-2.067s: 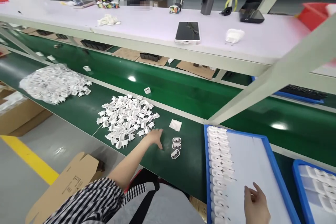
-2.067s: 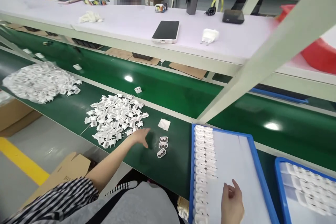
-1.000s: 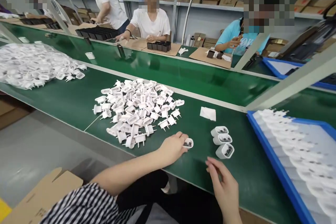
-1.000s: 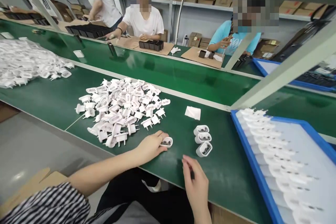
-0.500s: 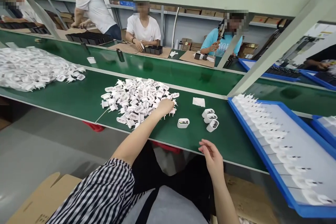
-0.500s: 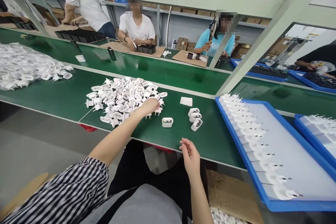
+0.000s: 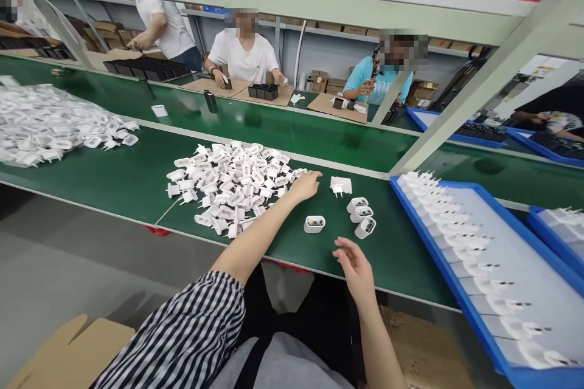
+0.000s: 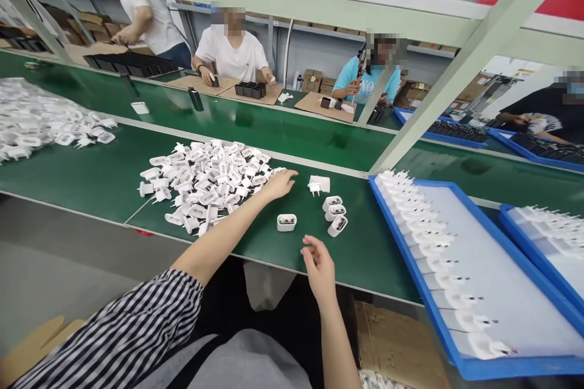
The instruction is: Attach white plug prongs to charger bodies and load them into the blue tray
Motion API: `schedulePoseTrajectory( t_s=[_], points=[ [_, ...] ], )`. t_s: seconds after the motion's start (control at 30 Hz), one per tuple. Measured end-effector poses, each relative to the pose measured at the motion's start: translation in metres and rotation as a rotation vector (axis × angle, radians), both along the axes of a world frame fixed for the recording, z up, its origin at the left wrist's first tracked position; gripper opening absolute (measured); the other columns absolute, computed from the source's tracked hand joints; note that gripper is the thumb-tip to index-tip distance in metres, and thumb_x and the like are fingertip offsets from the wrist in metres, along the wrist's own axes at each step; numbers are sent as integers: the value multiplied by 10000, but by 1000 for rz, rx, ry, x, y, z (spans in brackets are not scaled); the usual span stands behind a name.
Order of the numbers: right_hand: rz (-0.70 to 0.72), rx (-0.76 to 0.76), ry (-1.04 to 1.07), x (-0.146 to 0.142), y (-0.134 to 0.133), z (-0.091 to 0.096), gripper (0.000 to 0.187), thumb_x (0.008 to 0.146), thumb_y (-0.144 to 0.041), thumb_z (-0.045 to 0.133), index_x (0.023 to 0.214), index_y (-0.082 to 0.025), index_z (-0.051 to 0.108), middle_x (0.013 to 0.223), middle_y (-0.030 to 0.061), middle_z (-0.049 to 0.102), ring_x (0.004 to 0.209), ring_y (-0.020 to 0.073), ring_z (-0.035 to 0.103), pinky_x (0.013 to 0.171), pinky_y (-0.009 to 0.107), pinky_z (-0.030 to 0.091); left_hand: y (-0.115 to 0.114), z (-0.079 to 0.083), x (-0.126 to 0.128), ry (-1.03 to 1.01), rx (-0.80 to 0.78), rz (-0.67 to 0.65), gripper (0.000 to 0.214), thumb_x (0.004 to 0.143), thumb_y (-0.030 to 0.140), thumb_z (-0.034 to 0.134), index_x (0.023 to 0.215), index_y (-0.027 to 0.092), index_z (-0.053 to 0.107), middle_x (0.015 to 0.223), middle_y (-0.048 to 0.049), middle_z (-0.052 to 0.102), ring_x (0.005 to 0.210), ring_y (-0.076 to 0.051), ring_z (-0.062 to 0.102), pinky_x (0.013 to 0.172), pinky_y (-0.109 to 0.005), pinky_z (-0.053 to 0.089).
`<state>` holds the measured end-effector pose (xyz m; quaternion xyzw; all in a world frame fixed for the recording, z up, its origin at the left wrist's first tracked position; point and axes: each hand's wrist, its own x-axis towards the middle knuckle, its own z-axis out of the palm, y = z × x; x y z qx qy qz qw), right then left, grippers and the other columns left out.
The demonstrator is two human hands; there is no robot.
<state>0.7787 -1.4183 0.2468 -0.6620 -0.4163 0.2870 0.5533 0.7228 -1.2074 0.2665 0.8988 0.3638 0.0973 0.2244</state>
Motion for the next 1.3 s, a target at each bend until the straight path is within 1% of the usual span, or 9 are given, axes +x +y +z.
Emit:
schedulePoseTrajectory(
  t_s=[0.17,0.27,0.47,0.73,0.83,0.93,1.03,1.17,1.3],
  points=[
    [-24,-31,21,18,-5,-3,228,683,-314,482,864,-185,537,785,50,593,620,144,553,570,294,470,4,1,59,79,-47,-193,453,597,307,579,1023,188,478,1041,-62,501,934,-223,467,757,-278,372],
    [-58,-26,22,23,-8,-4,221,693,-304,473,867,-183,533,780,52,592,609,139,551,564,292,472,0,7,69,106,-52,-197,358,572,263,590,902,132,547,914,-94,559,862,-241,500,702,-288,386],
    [-159,81,-131,31,10,4,287,711,-285,439,983,-197,466,949,78,521,711,146,545,621,301,463,-6,31,28,-76,-182,-213,275,635,296,479,858,158,563,766,0,585,697,-140,526,590,-207,381],
    [104,46,-368,42,68,13,445,708,-251,410,1148,-221,349,1196,114,304,795,161,526,600,299,465,-18,22,-20,-233,-551,-113,269,583,198,477,826,134,573,714,9,563,645,-103,496,538,-178,363],
    [235,76,-437,39,74,22,369,706,-269,436,1074,-252,440,1120,67,411,750,150,534,615,303,462,-25,33,-30,-211,-732,-252,238,600,192,456,793,134,582,650,15,543,592,-81,472,507,-170,353],
    [227,127,-545,34,74,31,213,704,-295,455,886,-247,556,893,29,540,679,147,533,608,298,453,-33,45,-39,-198,-837,-338,266,624,207,452,850,148,579,666,10,552,616,-80,478,540,-176,368],
    [182,137,-594,29,73,32,162,696,-315,471,782,-226,575,806,26,556,620,142,523,565,282,445,-40,46,-52,-218,-798,-268,414,636,256,476,1036,151,485,843,-21,569,703,-101,502,603,-192,384],
    [219,70,-696,22,72,24,141,709,-272,450,758,-215,569,817,32,557,700,164,530,609,291,438,-53,27,-71,-131,-491,53,662,547,328,586,1145,139,372,1082,-72,477,777,-150,502,658,-228,390],
    [321,-58,-781,17,74,23,144,704,-218,449,790,-211,565,864,34,567,831,190,509,678,308,424,-72,4,-73,-128,-332,59,549,571,342,570,1076,166,445,983,-36,531,669,-129,511,611,-226,391]
  ],
)
